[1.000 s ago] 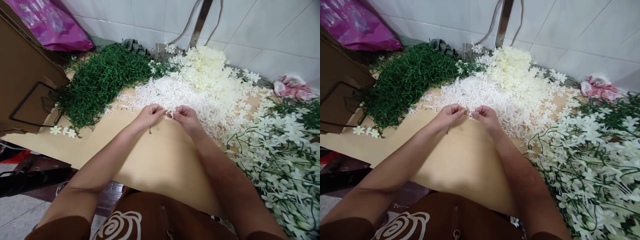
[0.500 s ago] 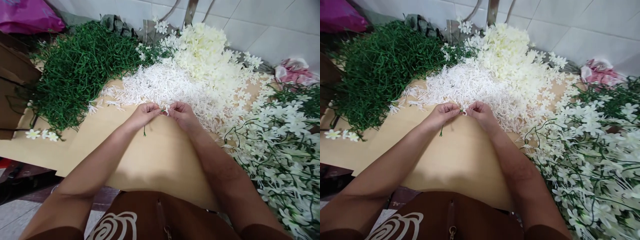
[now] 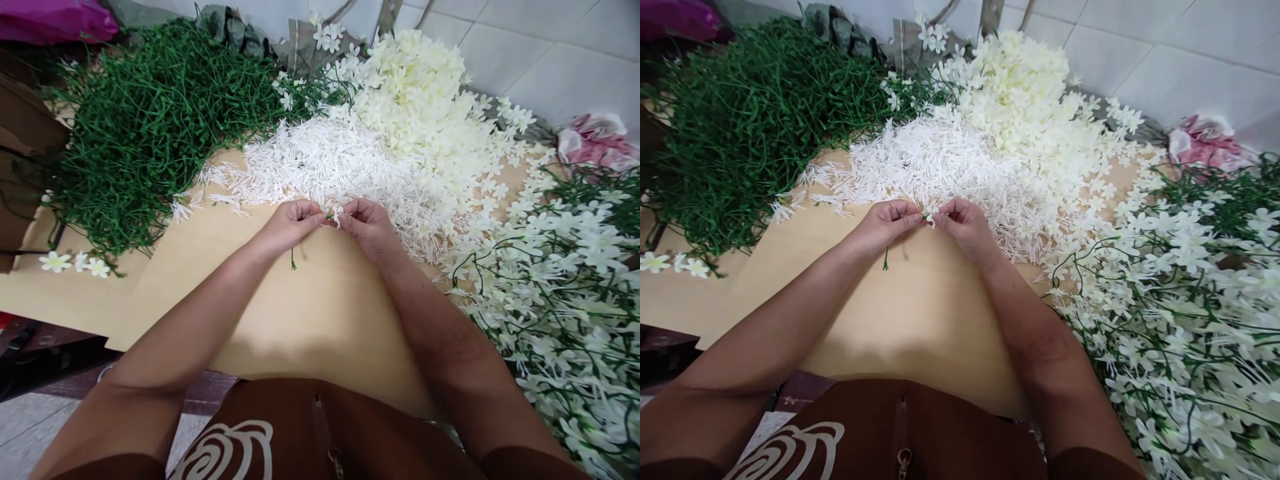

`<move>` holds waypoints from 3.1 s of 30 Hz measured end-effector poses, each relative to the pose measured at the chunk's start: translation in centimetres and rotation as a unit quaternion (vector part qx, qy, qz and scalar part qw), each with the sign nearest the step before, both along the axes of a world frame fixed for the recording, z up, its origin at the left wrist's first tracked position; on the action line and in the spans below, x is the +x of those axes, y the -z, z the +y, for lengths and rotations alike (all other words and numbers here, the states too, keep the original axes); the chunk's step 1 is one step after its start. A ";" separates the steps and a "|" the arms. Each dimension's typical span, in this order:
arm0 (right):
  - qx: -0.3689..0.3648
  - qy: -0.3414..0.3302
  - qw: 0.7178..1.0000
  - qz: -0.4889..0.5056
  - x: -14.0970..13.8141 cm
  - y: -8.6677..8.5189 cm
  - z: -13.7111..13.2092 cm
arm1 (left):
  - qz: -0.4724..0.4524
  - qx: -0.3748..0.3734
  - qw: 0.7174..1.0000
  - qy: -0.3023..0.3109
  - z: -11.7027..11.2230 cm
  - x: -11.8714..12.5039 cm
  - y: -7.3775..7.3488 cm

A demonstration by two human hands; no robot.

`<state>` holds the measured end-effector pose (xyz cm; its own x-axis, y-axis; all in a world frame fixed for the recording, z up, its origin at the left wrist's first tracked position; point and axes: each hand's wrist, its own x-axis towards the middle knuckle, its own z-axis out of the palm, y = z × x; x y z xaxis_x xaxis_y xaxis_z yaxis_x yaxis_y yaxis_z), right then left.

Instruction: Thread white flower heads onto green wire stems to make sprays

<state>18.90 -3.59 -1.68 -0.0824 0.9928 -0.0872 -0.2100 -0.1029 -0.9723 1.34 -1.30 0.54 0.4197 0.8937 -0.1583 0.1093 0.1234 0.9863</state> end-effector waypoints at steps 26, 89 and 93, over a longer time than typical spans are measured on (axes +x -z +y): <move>0.067 0.016 0.994 -0.087 -1.4 0.1 -0.3 | 0.072 0.041 0.996 -0.041 0.1 0.9 -0.1; 0.281 0.003 0.757 -0.589 -0.5 0.0 3.0 | -0.042 0.043 0.986 0.158 -1.0 -2.4 -1.5; 0.267 0.008 0.733 -0.626 -0.6 0.1 3.5 | 0.052 0.048 0.974 0.215 -1.5 -1.5 -0.6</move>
